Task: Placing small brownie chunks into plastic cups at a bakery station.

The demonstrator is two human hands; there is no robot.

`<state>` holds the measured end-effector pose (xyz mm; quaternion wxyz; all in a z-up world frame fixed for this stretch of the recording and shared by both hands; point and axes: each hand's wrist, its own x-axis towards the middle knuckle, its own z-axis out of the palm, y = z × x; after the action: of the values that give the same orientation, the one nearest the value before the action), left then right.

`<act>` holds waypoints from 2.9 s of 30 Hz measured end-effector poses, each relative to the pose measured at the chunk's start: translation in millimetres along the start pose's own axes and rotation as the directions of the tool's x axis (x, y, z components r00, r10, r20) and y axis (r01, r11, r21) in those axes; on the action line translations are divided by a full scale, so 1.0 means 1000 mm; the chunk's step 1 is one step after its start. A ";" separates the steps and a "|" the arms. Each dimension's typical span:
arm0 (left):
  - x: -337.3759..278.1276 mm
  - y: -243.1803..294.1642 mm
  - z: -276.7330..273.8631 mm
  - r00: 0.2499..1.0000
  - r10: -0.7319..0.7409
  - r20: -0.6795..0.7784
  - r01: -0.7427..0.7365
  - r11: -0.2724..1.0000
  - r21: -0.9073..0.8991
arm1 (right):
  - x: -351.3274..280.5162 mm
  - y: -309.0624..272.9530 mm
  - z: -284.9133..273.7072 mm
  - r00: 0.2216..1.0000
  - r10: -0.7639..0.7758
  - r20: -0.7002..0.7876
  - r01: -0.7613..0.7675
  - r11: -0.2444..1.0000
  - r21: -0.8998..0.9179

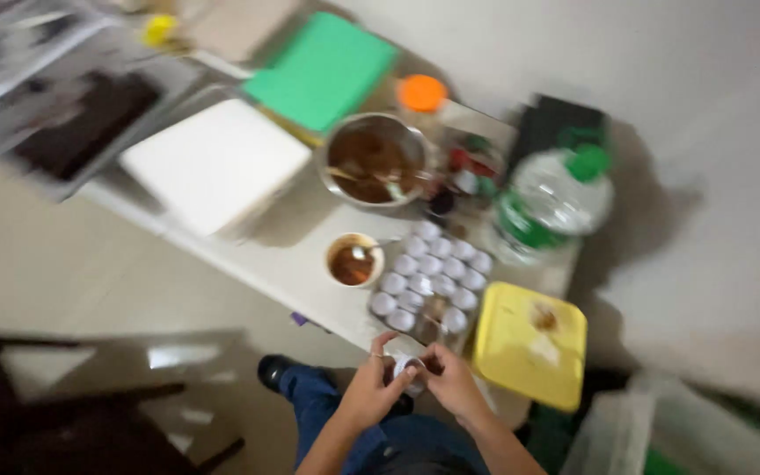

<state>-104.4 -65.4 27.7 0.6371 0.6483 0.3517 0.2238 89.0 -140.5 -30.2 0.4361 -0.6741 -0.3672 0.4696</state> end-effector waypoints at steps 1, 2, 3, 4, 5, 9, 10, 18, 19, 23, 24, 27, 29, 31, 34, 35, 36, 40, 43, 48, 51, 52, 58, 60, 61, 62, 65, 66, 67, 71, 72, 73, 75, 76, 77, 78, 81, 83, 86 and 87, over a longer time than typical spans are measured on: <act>-0.002 -0.011 -0.002 0.998 -0.004 -0.055 0.003 1.000 -0.013 | 0.005 -0.005 0.007 0.999 -0.009 0.051 0.010 1.000 -0.021; -0.002 -0.023 -0.003 0.993 -0.056 -0.102 0.034 0.978 -0.204 | 0.011 -0.010 0.013 0.998 0.002 0.063 0.001 0.999 -0.052; 0.000 -0.034 -0.004 0.985 -0.107 -0.138 0.046 0.919 -0.391 | 0.018 -0.015 0.018 0.997 0.013 0.074 -0.007 0.996 -0.084; 0.007 -0.058 -0.003 0.978 -0.114 -0.175 0.034 0.913 -0.407 | 0.028 -0.025 0.020 0.994 0.012 0.111 -0.001 0.994 -0.105; 0.014 -0.083 -0.001 0.979 0.012 -0.201 -0.100 0.896 -0.433 | 0.039 -0.034 0.022 0.986 -0.115 0.122 0.141 0.962 -0.233; 0.000 -0.040 -0.032 0.987 -0.107 -0.123 -0.015 0.693 -0.721 | 0.045 -0.101 0.059 0.973 -0.196 0.120 0.225 0.919 -0.323; 0.003 -0.046 -0.040 0.983 -0.100 -0.156 -0.044 0.692 -0.720 | 0.055 -0.093 0.066 0.966 -0.211 0.149 0.250 0.912 -0.325; 0.024 -0.092 -0.150 0.947 0.102 -0.306 -0.263 0.793 -0.550 | 0.121 -0.083 0.147 0.903 -0.063 0.425 0.050 0.998 0.042; 0.021 -0.092 -0.167 0.945 0.099 -0.311 -0.263 0.794 -0.548 | 0.120 -0.103 0.164 0.900 -0.062 0.431 0.049 0.998 0.043; 0.002 -0.084 -0.230 0.941 -0.071 -0.330 -0.125 0.834 -0.537 | 0.131 -0.137 0.222 0.858 0.034 0.512 -0.117 0.985 0.130; -0.003 -0.080 -0.246 0.927 -0.074 -0.368 -0.128 0.860 -0.493 | 0.140 -0.135 0.237 0.837 -0.008 0.547 -0.121 0.972 0.200; -0.027 -0.051 -0.294 0.904 -0.121 -0.409 -0.123 0.844 -0.521 | 0.149 -0.150 0.283 0.798 0.074 0.598 -0.230 0.954 0.190; -0.039 -0.051 -0.321 0.876 -0.175 -0.450 -0.081 0.865 -0.494 | 0.160 -0.163 0.322 0.789 0.115 0.603 -0.193 0.979 0.067; -0.050 -0.070 -0.339 0.841 -0.236 -0.487 -0.027 0.880 -0.474 | 0.170 -0.160 0.358 0.780 0.163 0.604 -0.161 0.985 -0.059; -0.061 -0.100 -0.367 0.725 -0.083 -0.684 -0.167 0.942 -0.292 | 0.185 -0.161 0.406 0.708 0.182 0.683 -0.204 0.978 -0.049; -0.066 -0.096 -0.379 0.697 -0.159 -0.699 -0.135 0.929 -0.346 | 0.185 -0.174 0.420 0.682 0.175 0.710 -0.198 0.979 -0.051; -0.070 -0.091 -0.391 0.665 -0.235 -0.709 -0.105 0.911 -0.400 | 0.187 -0.187 0.434 0.655 0.169 0.736 -0.193 0.980 -0.053; -0.064 -0.111 -0.438 0.649 -0.255 -0.717 -0.216 0.842 -0.494 | 0.217 -0.189 0.483 0.616 0.135 0.776 -0.229 0.973 0.012; -0.047 -0.117 -0.486 0.629 -0.328 -0.705 -0.214 0.799 -0.562 | 0.250 -0.211 0.520 0.663 0.123 0.739 -0.217 0.976 0.032; -0.007 -0.131 -0.593 0.584 -0.146 -0.798 -0.220 0.918 -0.329 | 0.330 -0.246 0.593 0.665 -0.039 0.746 -0.025 0.997 0.074; 0.017 -0.081 -0.662 0.536 -0.305 -0.787 -0.118 0.896 -0.427 | 0.374 -0.260 0.640 0.657 -0.135 0.741 0.058 0.990 0.129; 0.024 -0.076 -0.683 0.540 -0.310 -0.782 -0.112 0.895 -0.432 | 0.381 -0.281 0.651 0.662 -0.129 0.738 0.052 0.991 0.127; 0.073 -0.077 -0.790 0.602 -0.170 -0.780 -0.016 0.974 -0.225 | 0.454 -0.334 0.715 0.701 -0.250 0.668 0.266 0.961 0.080; 0.090 -0.088 -0.821 0.780 -0.250 -0.573 -0.100 0.855 -0.509 | 0.473 -0.354 0.727 0.763 -0.068 0.642 0.062 0.998 0.033; 0.100 -0.087 -0.840 0.793 -0.256 -0.553 -0.084 0.853 -0.515 | 0.491 -0.351 0.731 0.777 -0.060 0.626 0.049 0.998 0.034; 0.106 -0.087 -0.855 0.852 -0.189 -0.488 -0.135 0.821 -0.554 | 0.505 -0.344 0.734 0.811 -0.159 0.563 0.161 0.986 0.046; 0.131 -0.089 -0.899 0.933 -0.122 -0.337 -0.121 0.777 -0.618 | 0.526 -0.353 0.749 0.875 -0.208 0.436 0.222 0.975 0.019; 0.143 -0.089 -0.913 0.953 -0.115 -0.279 -0.091 0.772 -0.630 | 0.532 -0.362 0.754 0.902 -0.171 0.397 0.190 0.982 -0.010; 0.158 -0.102 -0.925 0.964 -0.113 -0.241 -0.067 0.774 -0.629 | 0.538 -0.367 0.762 0.917 -0.165 0.362 0.179 0.984 -0.005; 0.177 -0.131 -0.973 0.999 -0.036 -0.015 0.017 0.748 -0.664 | 0.535 -0.394 0.812 0.979 -0.178 0.097 0.192 0.968 -0.164; 0.183 -0.129 -0.986 0.998 -0.007 0.065 0.054 0.637 -0.769 | 0.536 -0.408 0.824 0.998 -0.050 0.032 0.056 0.974 -0.219; 0.187 -0.129 -1.003 0.994 -0.002 0.105 0.081 0.648 -0.757 | 0.542 -0.405 0.837 0.999 -0.048 -0.007 0.046 0.978 -0.203; 0.189 -0.128 -1.029 0.988 0.011 0.155 0.136 0.419 -0.898 | 0.549 -0.399 0.858 0.972 -0.223 -0.080 0.196 0.946 -0.259; 0.192 -0.122 -1.045 0.982 0.016 0.188 0.163 0.428 -0.889 | 0.552 -0.407 0.870 0.969 -0.221 -0.115 0.186 0.949 -0.253; 0.195 -0.116 -1.059 0.982 -0.002 0.191 0.177 0.388 -0.905 | 0.556 -0.413 0.881 0.965 -0.207 -0.164 0.159 0.950 -0.267; 0.190 -0.112 -1.068 0.980 -0.040 0.197 0.199 0.333 -0.922 | 0.550 -0.417 0.891 0.963 -0.172 -0.207 0.110 0.954 -0.280; 0.200 -0.121 -1.091 0.943 -0.046 0.331 0.321 0.397 -0.860 | 0.546 -0.427 0.910 0.931 -0.225 -0.288 0.145 0.951 -0.274; 0.201 -0.111 -1.099 0.931 -0.053 0.360 0.344 0.456 -0.821 | 0.545 -0.432 0.916 0.926 -0.196 -0.321 0.102 0.952 -0.288; 0.210 -0.107 -1.100 0.920 -0.087 0.383 0.368 0.534 -0.762 | 0.547 -0.441 0.916 0.926 -0.138 -0.351 0.043 0.963 -0.267; 0.215 -0.107 -1.098 0.908 -0.140 0.394 0.403 0.544 -0.736 | 0.549 -0.444 0.914 0.931 -0.076 -0.357 -0.005 0.975 -0.221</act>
<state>-793.2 821.5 -15.3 0.9308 0.2516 0.2125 0.1583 -661.5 733.2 49.2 0.4282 -0.7864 -0.3416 0.2856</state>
